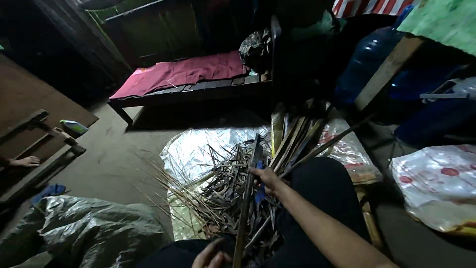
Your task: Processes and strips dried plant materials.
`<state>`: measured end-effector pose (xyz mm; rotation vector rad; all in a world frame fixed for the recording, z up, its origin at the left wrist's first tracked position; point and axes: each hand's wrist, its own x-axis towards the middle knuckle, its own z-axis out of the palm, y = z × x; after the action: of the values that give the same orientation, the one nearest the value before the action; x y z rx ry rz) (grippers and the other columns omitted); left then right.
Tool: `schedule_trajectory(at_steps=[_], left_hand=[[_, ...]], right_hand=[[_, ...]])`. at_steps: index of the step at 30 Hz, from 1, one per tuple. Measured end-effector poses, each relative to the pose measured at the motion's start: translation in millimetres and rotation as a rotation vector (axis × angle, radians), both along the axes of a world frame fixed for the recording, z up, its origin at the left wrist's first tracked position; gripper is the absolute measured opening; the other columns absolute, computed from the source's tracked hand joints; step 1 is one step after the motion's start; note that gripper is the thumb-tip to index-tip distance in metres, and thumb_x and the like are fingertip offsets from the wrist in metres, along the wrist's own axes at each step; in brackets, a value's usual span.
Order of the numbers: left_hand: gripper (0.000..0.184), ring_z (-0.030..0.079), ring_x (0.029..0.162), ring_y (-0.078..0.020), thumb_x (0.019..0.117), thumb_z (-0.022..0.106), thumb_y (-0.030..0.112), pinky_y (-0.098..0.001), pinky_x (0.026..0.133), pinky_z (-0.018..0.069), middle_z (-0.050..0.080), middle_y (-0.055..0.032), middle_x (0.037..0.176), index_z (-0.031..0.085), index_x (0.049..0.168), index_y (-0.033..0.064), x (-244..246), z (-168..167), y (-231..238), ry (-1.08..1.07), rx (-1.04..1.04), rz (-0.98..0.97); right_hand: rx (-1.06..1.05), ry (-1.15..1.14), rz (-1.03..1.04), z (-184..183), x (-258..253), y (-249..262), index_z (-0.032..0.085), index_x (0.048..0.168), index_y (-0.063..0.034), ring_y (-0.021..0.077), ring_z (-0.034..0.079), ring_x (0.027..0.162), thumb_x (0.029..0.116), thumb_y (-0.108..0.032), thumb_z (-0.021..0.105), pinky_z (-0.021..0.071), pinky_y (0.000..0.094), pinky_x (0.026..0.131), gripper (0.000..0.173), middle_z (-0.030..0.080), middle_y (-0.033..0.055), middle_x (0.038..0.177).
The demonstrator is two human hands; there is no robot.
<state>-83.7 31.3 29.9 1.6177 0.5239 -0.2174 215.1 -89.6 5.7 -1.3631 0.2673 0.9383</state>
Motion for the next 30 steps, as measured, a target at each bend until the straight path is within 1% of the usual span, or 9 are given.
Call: schedule_trajectory(at_steps=[5,7,9,11,13,15,18,25,30], left_hand=[[0.049,0.074,0.083,-0.0204,0.1032,0.044,0.022,-0.0356,0.075,0.0631,0.074,-0.0107,0.103,0.038,0.146,0.0005,76.2,5.0,-13.3,-0.03,-0.361,0.051],[0.044,0.069,0.067,-0.0142,0.1043,0.043,0.011,-0.028,0.061,0.0597,0.072,-0.0077,0.089,0.036,0.147,0.0017,99.5,6.2,-22.2,-0.021,-0.355,0.12],[0.047,0.058,0.058,-0.0076,0.1053,0.042,0.004,-0.0222,0.052,0.0493,0.066,-0.0052,0.087,0.035,0.152,0.0027,111.7,0.8,-26.5,0.013,-0.198,0.172],[0.057,0.057,0.069,-0.01,0.1021,0.043,-0.001,-0.0272,0.06,0.0485,0.064,-0.0114,0.117,0.033,0.157,0.0058,113.5,-8.6,-25.0,0.053,0.025,0.129],[0.063,0.063,0.086,-0.0151,0.0995,0.042,-0.005,-0.0329,0.072,0.0526,0.057,-0.0162,0.14,0.031,0.16,0.009,109.1,-16.3,-22.4,0.091,0.17,0.094],[0.065,0.066,0.109,-0.0231,0.0998,0.041,-0.006,-0.0399,0.091,0.0532,0.053,-0.0194,0.148,0.029,0.162,0.0093,105.7,-16.5,-21.9,0.14,0.267,0.073],[0.066,0.062,0.125,-0.0264,0.0998,0.04,-0.007,-0.0424,0.105,0.0482,0.051,-0.0198,0.151,0.026,0.162,0.0087,98.9,-14.5,-25.1,0.169,0.346,0.025],[0.068,0.065,0.119,-0.0331,0.0998,0.041,-0.007,-0.0484,0.104,0.0484,0.061,-0.0224,0.138,0.024,0.164,0.0114,82.7,-8.1,-31.4,0.249,0.45,0.025],[0.065,0.063,0.125,-0.0329,0.1,0.041,-0.006,-0.0494,0.107,0.0472,0.059,-0.021,0.142,0.03,0.162,0.0107,62.9,-9.1,-42.4,0.246,0.426,0.029]], right_hand=[[0.073,-0.087,0.322,18.7,-36.5,-2.6,0.058,0.115,-0.0013,0.0061,0.057,0.054,0.1068,-0.022,0.059,0.0513,0.0211,0.052,0.023,0.061,0.0002,0.073],[0.028,-0.241,0.446,17.5,-39.4,-7.4,0.06,0.114,-0.0008,0.0044,0.055,0.055,0.1095,-0.027,0.053,0.0487,0.0206,0.053,0.027,0.06,-0.0011,0.073],[-0.126,-0.46,0.547,12.3,-34.4,-14.6,0.059,0.129,-0.0003,0.0126,0.058,0.068,0.1114,-0.034,0.046,0.0512,0.0298,0.067,0.04,0.061,0.0063,0.085],[-0.36,-0.605,0.673,14.0,-23.4,-23.2,0.047,0.149,-0.0013,0.0365,0.065,0.11,0.1119,-0.039,0.043,0.0495,0.0534,0.1,0.053,0.065,0.0257,0.122],[-0.514,-0.67,0.805,19.0,-25.5,-25.7,0.04,0.155,-0.0016,0.0435,0.059,0.127,0.113,-0.035,0.039,0.0428,0.0598,0.109,0.053,0.06,0.0292,0.135],[-0.596,-0.726,0.927,23.6,-37.2,-20.2,0.038,0.156,-0.001,0.0434,0.057,0.13,0.1133,-0.031,0.037,0.0419,0.0592,0.11,0.052,0.059,0.0282,0.139],[-0.693,-0.775,1.062,19.4,-52.3,-6.1,0.038,0.155,-0.0007,0.0429,0.058,0.13,0.1135,-0.029,0.035,0.043,0.0582,0.109,0.05,0.059,0.0278,0.137],[-0.743,-0.887,1.04,-0.2,-64.7,12.7,0.04,0.155,-0.0005,0.0425,0.063,0.122,0.1108,-0.019,0.036,0.0487,0.0563,0.101,0.048,0.059,0.0269,0.138],[-0.816,-0.745,0.958,-13.9,-40.2,16.5,0.038,0.155,-0.0008,0.0434,0.058,0.131,0.1128,-0.026,0.033,0.0436,0.0591,0.109,0.049,0.058,0.0278,0.14]])
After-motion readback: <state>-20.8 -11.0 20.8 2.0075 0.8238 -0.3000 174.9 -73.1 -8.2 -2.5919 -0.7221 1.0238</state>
